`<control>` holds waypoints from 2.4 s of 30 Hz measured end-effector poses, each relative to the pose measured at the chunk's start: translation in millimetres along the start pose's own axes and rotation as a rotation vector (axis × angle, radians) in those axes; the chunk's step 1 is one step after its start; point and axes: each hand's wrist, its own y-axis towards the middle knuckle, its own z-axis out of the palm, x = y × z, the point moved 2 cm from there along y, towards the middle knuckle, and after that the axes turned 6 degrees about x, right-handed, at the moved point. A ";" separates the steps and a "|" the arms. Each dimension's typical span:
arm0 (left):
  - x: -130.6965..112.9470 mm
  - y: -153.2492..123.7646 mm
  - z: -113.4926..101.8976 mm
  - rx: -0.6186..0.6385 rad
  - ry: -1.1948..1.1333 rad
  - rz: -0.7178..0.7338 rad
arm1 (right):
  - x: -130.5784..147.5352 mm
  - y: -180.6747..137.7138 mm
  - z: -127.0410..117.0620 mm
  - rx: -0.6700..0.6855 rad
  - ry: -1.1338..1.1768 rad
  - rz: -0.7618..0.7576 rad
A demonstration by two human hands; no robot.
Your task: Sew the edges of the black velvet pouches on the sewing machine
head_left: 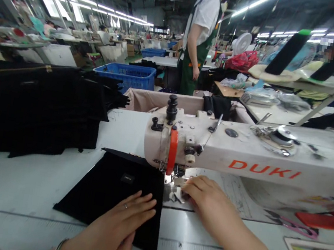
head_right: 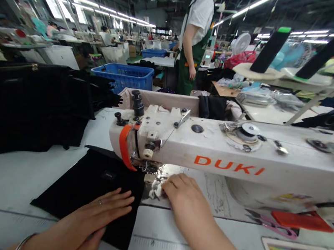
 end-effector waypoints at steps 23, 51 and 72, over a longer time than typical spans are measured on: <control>18.0 1.8 -8.9 -0.235 -0.364 -0.263 | 80.2 -40.6 35.5 -0.157 0.260 -0.215; 4.1 19.6 14.7 -0.107 0.041 0.148 | 76.9 -40.5 41.3 -0.175 0.372 -0.222; 2.7 18.8 11.1 -0.224 -0.147 0.257 | 74.0 -42.5 25.9 -0.108 0.553 -0.023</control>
